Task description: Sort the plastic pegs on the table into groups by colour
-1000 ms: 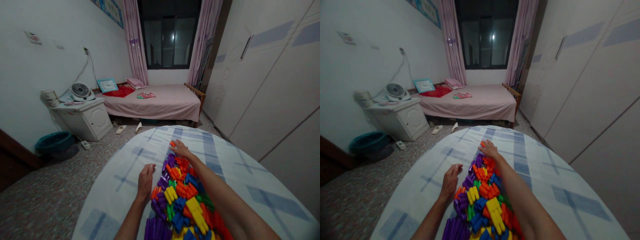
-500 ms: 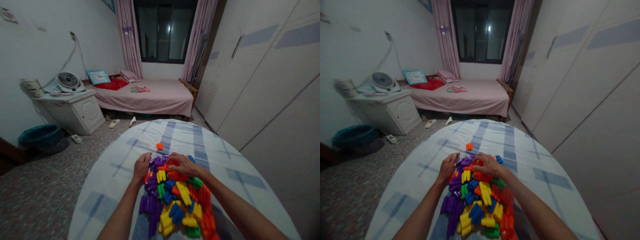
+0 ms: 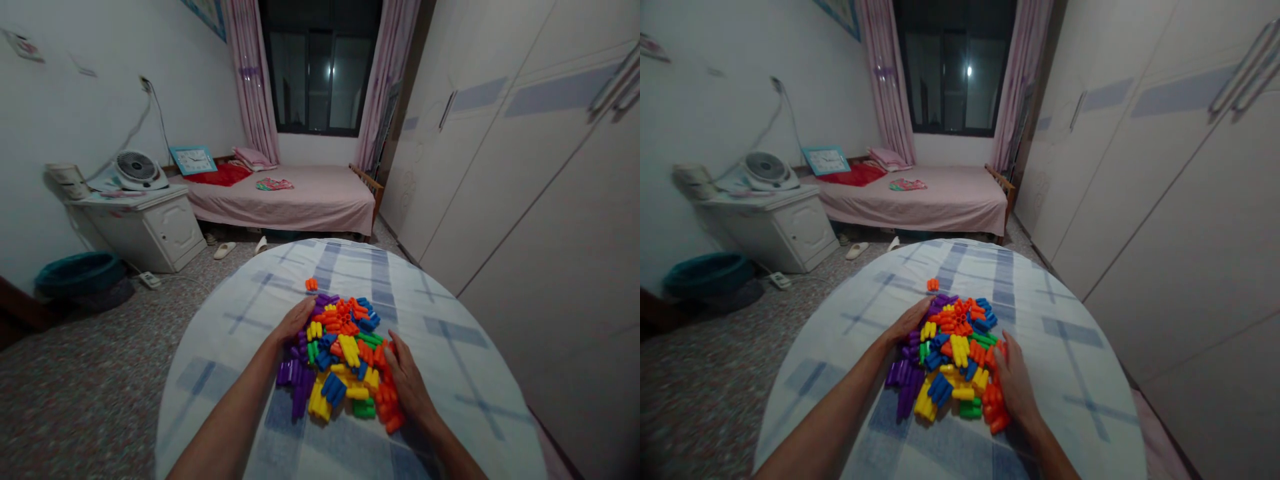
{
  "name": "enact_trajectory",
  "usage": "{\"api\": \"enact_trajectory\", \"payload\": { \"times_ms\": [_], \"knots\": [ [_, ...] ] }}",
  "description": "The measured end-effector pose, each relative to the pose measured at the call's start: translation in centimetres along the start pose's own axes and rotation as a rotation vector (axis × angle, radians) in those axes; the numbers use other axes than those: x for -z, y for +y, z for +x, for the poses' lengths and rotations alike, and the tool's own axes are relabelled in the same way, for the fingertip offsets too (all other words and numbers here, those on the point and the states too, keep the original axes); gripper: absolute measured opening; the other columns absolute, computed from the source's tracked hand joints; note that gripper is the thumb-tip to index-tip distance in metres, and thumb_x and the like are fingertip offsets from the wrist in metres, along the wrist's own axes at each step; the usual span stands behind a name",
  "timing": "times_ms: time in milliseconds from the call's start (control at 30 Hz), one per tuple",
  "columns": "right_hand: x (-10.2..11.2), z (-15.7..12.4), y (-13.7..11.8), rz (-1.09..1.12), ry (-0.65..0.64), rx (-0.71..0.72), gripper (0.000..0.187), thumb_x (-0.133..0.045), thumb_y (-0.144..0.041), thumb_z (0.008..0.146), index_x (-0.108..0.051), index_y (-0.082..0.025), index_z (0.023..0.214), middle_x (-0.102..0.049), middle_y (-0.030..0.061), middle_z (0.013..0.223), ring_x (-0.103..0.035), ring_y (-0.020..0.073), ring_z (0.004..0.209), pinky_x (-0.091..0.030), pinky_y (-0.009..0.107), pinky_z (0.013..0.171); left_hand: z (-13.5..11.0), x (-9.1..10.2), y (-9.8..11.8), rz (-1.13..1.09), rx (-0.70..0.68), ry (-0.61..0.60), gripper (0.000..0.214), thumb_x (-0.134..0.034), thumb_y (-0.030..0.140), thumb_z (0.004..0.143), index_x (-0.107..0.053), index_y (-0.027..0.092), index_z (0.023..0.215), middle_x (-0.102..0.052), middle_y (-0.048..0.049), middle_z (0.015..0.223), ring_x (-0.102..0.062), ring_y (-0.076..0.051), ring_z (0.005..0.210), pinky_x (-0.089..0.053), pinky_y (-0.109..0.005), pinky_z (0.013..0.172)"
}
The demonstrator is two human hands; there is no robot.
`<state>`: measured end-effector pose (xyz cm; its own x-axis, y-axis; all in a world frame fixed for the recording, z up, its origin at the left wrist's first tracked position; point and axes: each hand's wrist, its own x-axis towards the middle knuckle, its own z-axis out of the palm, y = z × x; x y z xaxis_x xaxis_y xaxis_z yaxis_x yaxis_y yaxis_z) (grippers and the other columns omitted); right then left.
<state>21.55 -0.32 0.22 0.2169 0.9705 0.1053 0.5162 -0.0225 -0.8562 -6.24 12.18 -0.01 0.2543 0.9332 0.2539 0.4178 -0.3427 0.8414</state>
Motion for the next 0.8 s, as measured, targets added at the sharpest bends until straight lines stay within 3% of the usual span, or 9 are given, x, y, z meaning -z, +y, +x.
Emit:
{"api": "enact_trajectory", "payload": {
  "times_ms": [100,233,333,467,633,800],
  "knots": [
    [-0.8,0.0,0.1,0.121,0.062,0.006,0.056,-0.038,-0.052,0.085,-0.049,-0.019,0.128,-0.050,0.0097,0.134,-0.044,0.0229,0.125,-0.030,0.039,0.109,1.1,0.1,0.5,0.065,-0.002,-0.034,0.053,-0.025,0.049,0.092,-0.057,0.018,0.122,-0.057,-0.0079,0.130,-0.051,-0.020,0.122,-0.035,-0.036,0.108],
    [-1.1,0.5,1.5,0.221,0.248,-0.038,0.057,-0.035,-0.054,0.085,-0.051,-0.015,0.123,-0.052,0.0122,0.129,-0.046,0.0246,0.121,-0.030,0.041,0.107,3.6,1.3,-0.3,0.330,0.057,-0.004,0.046,-0.030,0.041,0.092,-0.059,0.016,0.117,-0.055,-0.0102,0.131,-0.039,-0.024,0.131,-0.025,-0.038,0.112],
    [-1.1,0.6,2.2,0.241,0.241,-0.024,0.056,-0.034,-0.056,0.085,-0.052,-0.016,0.121,-0.054,0.0113,0.127,-0.049,0.0238,0.117,-0.031,0.041,0.106,5.8,1.4,-1.0,0.362,0.083,-0.022,0.040,-0.037,0.040,0.090,-0.061,0.016,0.112,-0.054,-0.0118,0.132,-0.035,-0.027,0.133,-0.022,-0.041,0.112],
    [-1.0,0.4,1.5,0.210,0.240,-0.049,0.052,-0.032,-0.053,0.087,-0.054,-0.016,0.118,-0.056,0.0104,0.124,-0.048,0.0232,0.118,-0.030,0.040,0.106,7.7,-0.4,-0.2,0.348,0.081,-0.085,0.039,-0.037,0.044,0.089,-0.063,0.018,0.103,-0.063,-0.0107,0.116,-0.049,-0.026,0.119,-0.034,-0.039,0.102],
    [-1.0,0.4,0.6,0.205,0.259,-0.057,0.046,-0.036,-0.048,0.086,-0.058,-0.017,0.112,-0.060,0.0100,0.120,-0.050,0.0230,0.116,-0.035,0.038,0.102,7.1,-2.7,2.4,0.271,-0.006,-0.266,0.045,-0.034,0.047,0.088,-0.068,0.018,0.091,-0.070,-0.0057,0.091,-0.062,-0.021,0.087,-0.046,-0.030,0.082],
    [-1.2,0.5,1.0,0.220,0.273,-0.031,0.044,-0.039,-0.047,0.085,-0.061,-0.018,0.109,-0.063,0.0090,0.116,-0.054,0.0220,0.111,-0.039,0.036,0.098,4.4,-1.9,4.7,0.229,-0.054,-0.348,0.046,-0.040,0.052,0.084,-0.071,0.018,0.089,-0.072,-0.0042,0.089,-0.062,-0.022,0.084,-0.047,-0.029,0.079]
  ]
}}
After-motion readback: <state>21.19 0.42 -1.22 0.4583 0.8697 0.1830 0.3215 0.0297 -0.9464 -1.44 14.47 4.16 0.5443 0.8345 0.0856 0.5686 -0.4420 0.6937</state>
